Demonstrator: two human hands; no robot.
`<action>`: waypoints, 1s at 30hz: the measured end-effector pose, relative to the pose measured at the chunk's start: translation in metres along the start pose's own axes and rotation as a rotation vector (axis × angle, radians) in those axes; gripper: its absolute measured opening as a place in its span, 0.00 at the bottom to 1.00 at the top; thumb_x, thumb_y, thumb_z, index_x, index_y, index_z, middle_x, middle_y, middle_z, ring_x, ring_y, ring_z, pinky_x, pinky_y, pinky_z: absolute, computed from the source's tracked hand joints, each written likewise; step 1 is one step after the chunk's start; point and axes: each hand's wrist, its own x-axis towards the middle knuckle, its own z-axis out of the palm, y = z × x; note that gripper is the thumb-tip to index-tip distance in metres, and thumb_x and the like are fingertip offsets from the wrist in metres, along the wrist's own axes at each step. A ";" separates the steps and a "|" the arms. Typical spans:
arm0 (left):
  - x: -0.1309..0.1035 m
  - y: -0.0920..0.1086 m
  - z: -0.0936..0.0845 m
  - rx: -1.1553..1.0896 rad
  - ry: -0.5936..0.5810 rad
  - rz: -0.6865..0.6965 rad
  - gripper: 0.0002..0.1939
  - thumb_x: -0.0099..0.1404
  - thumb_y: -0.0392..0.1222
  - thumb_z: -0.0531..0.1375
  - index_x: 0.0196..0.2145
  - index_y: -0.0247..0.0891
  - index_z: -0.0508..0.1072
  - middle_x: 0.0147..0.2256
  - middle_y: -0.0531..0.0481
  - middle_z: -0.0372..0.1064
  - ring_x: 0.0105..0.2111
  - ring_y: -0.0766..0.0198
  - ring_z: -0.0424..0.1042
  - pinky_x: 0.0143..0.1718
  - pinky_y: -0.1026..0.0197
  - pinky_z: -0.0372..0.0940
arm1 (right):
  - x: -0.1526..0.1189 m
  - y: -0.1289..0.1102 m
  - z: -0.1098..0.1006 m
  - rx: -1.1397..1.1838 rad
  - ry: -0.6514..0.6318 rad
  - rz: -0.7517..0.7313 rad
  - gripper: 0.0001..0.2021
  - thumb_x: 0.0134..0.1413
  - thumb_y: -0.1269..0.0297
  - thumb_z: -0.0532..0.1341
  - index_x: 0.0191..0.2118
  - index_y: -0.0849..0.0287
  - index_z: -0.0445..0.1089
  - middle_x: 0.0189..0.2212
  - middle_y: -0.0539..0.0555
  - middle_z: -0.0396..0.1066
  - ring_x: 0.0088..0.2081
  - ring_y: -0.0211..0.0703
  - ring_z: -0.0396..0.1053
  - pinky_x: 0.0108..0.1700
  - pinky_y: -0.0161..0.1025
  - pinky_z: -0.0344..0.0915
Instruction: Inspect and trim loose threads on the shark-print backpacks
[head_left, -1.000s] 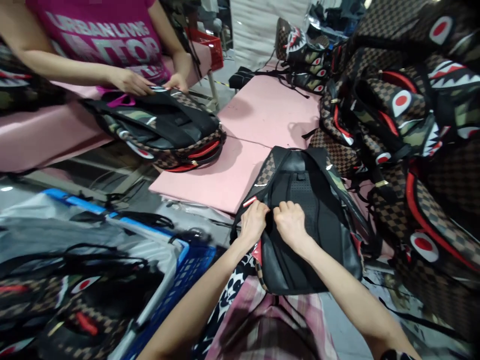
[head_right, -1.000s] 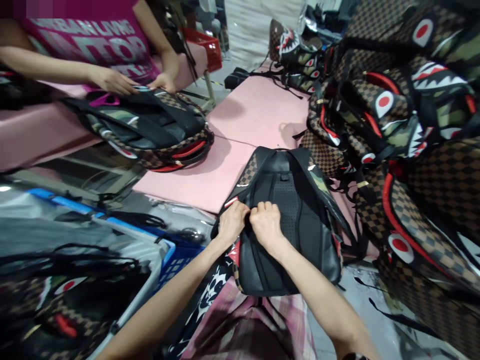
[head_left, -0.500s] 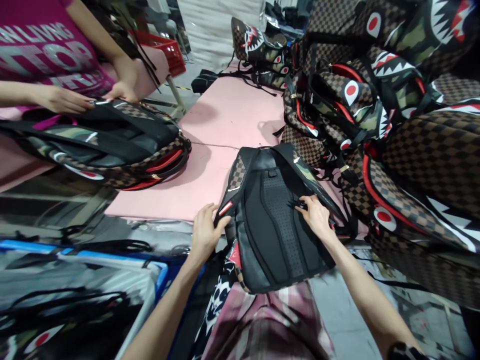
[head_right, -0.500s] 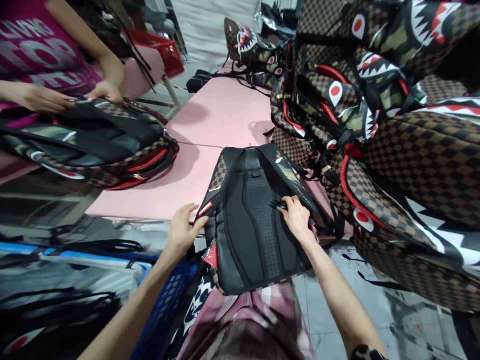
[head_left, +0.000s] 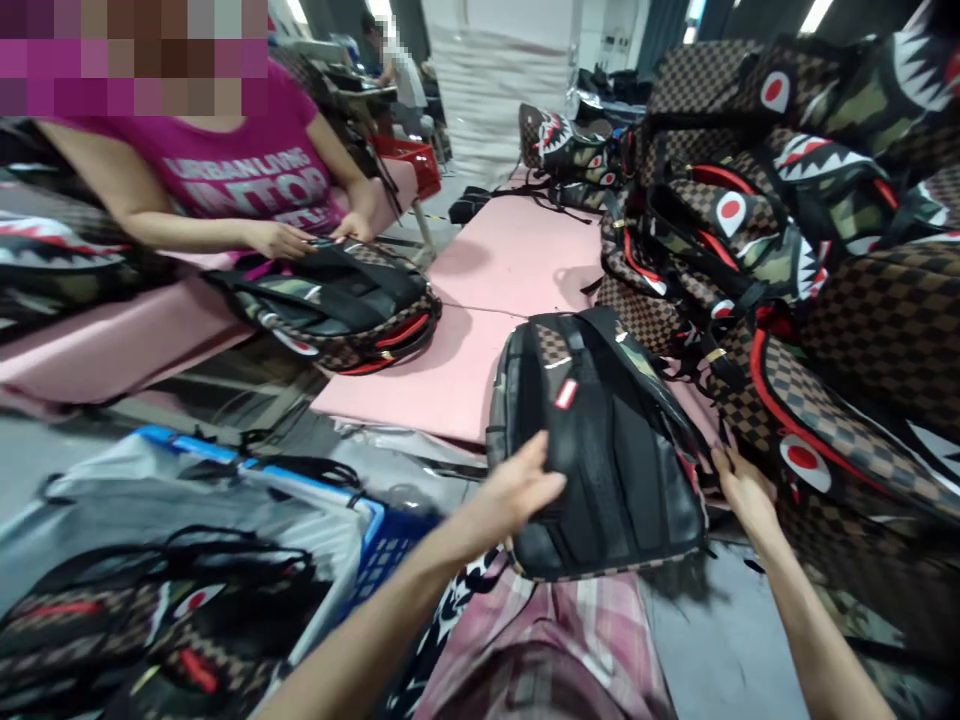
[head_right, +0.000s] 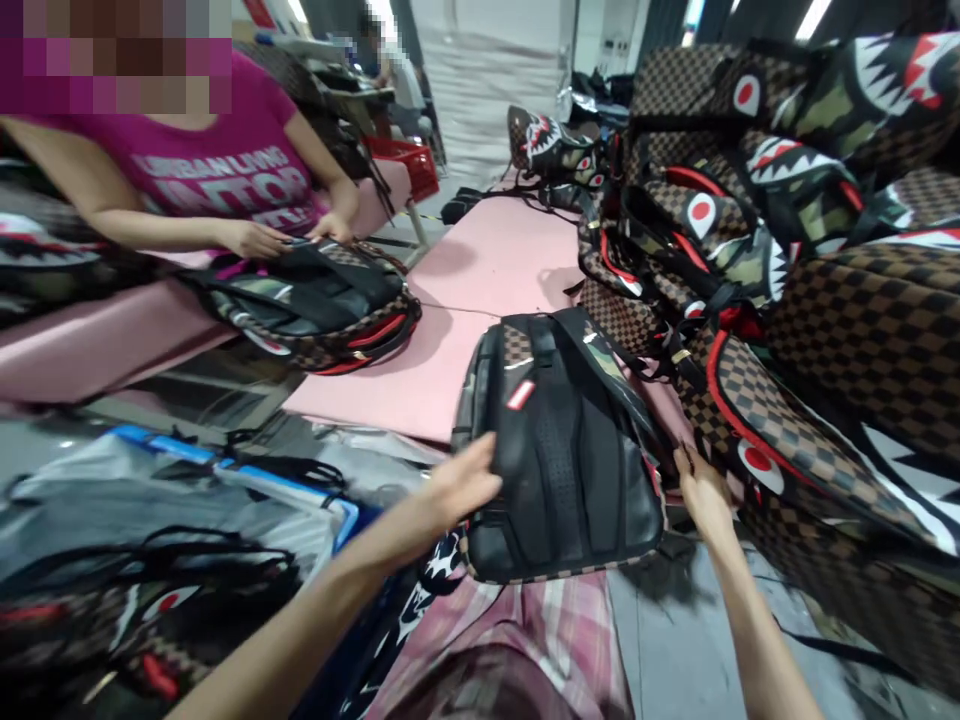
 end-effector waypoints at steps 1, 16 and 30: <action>0.004 -0.003 0.024 0.096 0.027 0.029 0.25 0.62 0.44 0.54 0.56 0.36 0.60 0.41 0.43 0.71 0.41 0.56 0.69 0.44 0.55 0.64 | 0.006 0.004 0.005 -0.028 -0.050 0.007 0.26 0.53 0.49 0.47 0.45 0.62 0.73 0.39 0.62 0.74 0.45 0.57 0.69 0.44 0.45 0.63; -0.021 -0.050 0.010 -0.403 0.214 -0.313 0.21 0.60 0.56 0.55 0.29 0.31 0.72 0.23 0.48 0.69 0.25 0.64 0.68 0.30 0.62 0.62 | -0.048 -0.013 -0.012 0.683 -0.234 0.237 0.25 0.31 0.50 0.68 0.34 0.65 0.73 0.15 0.48 0.64 0.15 0.32 0.55 0.17 0.32 0.49; -0.027 -0.057 -0.061 -1.082 0.329 -0.556 0.14 0.67 0.40 0.50 0.31 0.29 0.71 0.24 0.47 0.68 0.29 0.65 0.72 0.33 0.66 0.67 | -0.052 0.002 -0.010 0.972 -0.242 0.197 0.21 0.35 0.56 0.70 0.37 0.62 0.72 0.14 0.42 0.53 0.16 0.27 0.44 0.16 0.30 0.43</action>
